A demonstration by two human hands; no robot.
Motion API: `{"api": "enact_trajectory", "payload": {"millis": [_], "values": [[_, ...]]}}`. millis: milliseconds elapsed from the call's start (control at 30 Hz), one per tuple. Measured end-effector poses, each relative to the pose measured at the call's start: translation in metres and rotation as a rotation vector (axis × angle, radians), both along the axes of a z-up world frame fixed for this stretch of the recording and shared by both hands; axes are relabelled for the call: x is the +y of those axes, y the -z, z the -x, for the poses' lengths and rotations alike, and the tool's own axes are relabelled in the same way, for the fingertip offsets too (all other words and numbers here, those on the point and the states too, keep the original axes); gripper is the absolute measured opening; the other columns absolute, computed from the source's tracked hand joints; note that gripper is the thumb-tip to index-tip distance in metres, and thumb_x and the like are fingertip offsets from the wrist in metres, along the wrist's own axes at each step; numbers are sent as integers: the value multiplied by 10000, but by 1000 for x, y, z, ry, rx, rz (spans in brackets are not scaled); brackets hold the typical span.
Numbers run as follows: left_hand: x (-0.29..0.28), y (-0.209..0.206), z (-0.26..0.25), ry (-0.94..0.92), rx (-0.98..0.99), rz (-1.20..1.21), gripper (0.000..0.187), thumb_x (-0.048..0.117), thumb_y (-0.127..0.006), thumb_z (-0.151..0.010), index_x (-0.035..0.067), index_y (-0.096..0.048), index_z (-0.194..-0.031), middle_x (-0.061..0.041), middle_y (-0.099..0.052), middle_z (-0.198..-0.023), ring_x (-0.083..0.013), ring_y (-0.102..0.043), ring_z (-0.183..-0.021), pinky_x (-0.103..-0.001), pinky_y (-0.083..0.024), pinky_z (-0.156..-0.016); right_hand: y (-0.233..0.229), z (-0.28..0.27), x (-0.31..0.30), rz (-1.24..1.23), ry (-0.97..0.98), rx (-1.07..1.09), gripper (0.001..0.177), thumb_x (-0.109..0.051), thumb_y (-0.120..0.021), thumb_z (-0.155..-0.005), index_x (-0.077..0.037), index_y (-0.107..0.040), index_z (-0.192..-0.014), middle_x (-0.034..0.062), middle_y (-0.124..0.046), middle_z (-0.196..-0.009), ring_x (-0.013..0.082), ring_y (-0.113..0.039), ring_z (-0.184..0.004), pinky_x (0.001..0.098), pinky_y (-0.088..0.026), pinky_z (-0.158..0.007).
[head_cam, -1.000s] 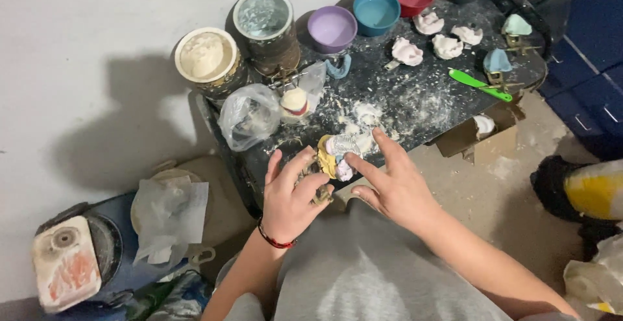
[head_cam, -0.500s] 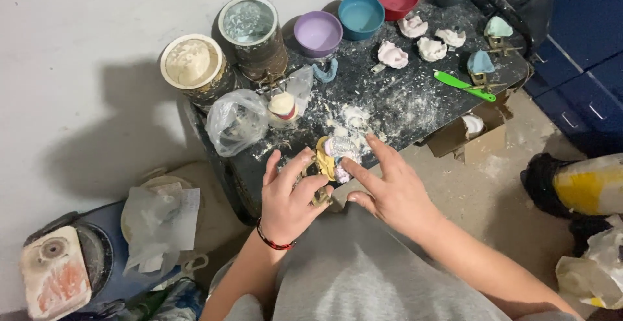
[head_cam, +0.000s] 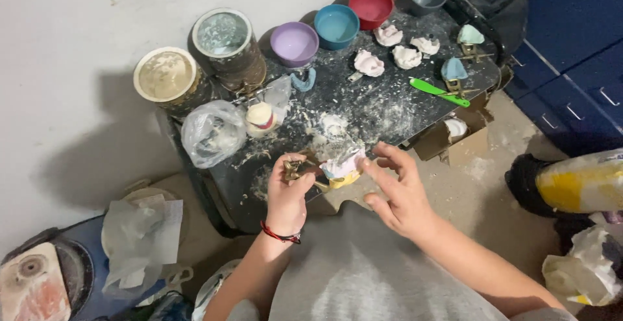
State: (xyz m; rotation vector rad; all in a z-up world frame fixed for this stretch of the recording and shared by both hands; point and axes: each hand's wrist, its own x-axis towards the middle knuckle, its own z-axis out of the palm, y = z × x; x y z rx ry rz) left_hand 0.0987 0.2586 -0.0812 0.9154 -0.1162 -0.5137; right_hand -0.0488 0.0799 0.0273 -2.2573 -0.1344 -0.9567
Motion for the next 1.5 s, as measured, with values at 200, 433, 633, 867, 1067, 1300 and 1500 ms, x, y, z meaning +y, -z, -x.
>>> {"api": "enact_trajectory", "payload": {"millis": [200,433,633,867,1067,1300,1500], "values": [[-12,-50,11,61,10,35,374,-49,-804,-830,47,-571,-1106,-149,-582,-1228,-263,-709,-1008,-448,-599,-922,-3,9,-16,29,34,44,526,-389,-646,-976,-98,-665,-1414,287,-442,-1440,454,-573,-1319,530,-523,-1016],[-21,-14,7,40,-16,40,405,-28,-833,-810,21,-581,-1124,-222,-615,-1293,-307,-707,-1061,-468,-596,-972,-15,12,-21,108,74,48,542,-452,-617,-982,-97,-682,-1386,306,-444,-1415,480,-555,-1334,530,-510,-1039],[-25,-5,6,54,-7,53,422,-23,-838,-810,6,-567,-1132,-285,-595,-1317,-357,-696,-1087,-526,-583,-980,-13,9,-28,246,113,28,524,-444,-678,-945,-125,-704,-1361,304,-490,-1334,508,-572,-1309,564,-511,-1038],[-36,-17,13,71,-7,122,440,-9,-819,-824,2,-556,-1177,-309,-620,-1316,-380,-698,-1121,-444,-599,-882,-8,11,-41,63,38,15,470,-400,-574,-1023,-126,-683,-1389,268,-414,-1466,420,-544,-1354,493,-468,-1093],[-44,-43,19,122,28,162,400,82,-788,-877,41,-560,-1203,-273,-667,-1276,-303,-719,-1062,-343,-596,-795,-16,14,-51,-110,-58,102,492,-397,-524,-1029,-82,-691,-1368,268,-539,-1387,413,-609,-1304,498,-499,-1049],[-60,-26,18,187,27,179,450,246,-730,-942,56,-528,-1297,-298,-697,-1188,-343,-748,-1009,-382,-633,-727,-44,-4,-53,-395,-214,98,337,-182,-672,-982,43,-725,-1227,224,-746,-1151,331,-715,-1032,487,-554,-907],[-66,-66,32,107,-80,132,255,160,-594,-1034,33,-544,-1249,-276,-694,-1154,-353,-701,-1093,-379,-591,-842,-50,-7,-48,-414,-315,114,336,-240,-752,-930,28,-763,-1132,216,-787,-1097,361,-739,-1061,543,-546,-937]]}}
